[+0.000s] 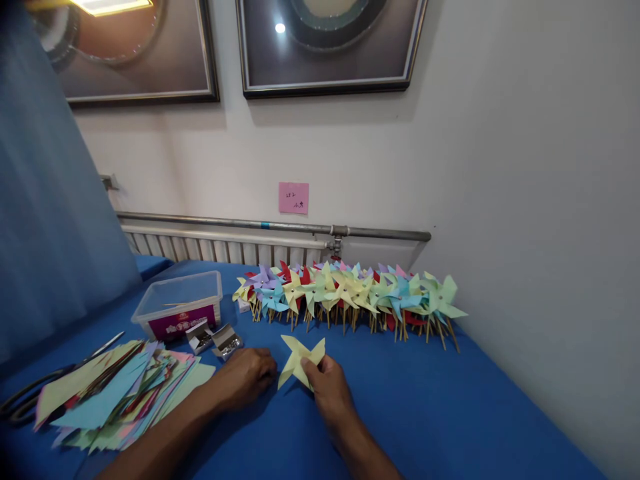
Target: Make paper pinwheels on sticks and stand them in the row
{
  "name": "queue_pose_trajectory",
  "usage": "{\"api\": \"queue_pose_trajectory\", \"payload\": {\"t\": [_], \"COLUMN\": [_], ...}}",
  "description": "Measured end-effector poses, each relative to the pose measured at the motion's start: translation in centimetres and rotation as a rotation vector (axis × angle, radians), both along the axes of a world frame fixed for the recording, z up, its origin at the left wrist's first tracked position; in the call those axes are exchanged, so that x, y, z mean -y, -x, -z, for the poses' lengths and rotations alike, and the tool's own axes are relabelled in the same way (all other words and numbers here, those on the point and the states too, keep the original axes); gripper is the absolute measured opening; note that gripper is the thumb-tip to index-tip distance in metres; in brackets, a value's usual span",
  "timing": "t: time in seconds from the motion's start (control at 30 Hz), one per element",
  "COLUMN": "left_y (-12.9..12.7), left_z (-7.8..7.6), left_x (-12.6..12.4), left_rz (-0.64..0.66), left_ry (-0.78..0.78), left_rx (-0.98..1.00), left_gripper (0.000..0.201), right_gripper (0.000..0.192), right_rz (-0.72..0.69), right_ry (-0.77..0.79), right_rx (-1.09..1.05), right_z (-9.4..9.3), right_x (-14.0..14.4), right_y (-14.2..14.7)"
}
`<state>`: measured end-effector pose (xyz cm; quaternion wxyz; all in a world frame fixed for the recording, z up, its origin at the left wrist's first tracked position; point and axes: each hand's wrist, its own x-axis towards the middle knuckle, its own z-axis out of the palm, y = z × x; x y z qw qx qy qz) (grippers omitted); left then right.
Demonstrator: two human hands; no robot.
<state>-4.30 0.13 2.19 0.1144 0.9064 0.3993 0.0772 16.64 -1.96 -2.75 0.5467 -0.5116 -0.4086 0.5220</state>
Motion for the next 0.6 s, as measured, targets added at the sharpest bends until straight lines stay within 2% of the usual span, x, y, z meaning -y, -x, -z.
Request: {"api": "queue_pose_trajectory", "payload": {"t": [0.2, 0.6], "left_y": [-0.54, -0.32], "left_z": [-0.09, 0.61], "left_x": [0.14, -0.48], "left_rz": [-0.068, -0.059], "left_ry": [-0.030, -0.140], "left_rx": [-0.082, -0.159], "left_gripper": [0.021, 0.025], "right_gripper": [0.053, 0.054], "right_rz": [0.000, 0.021], "right_ry": [-0.012, -0.015], "right_rx": [0.007, 0.015], "right_z": [0.13, 0.91], "right_x": [-0.03, -0.53], "right_y": [-0.02, -0.19]}}
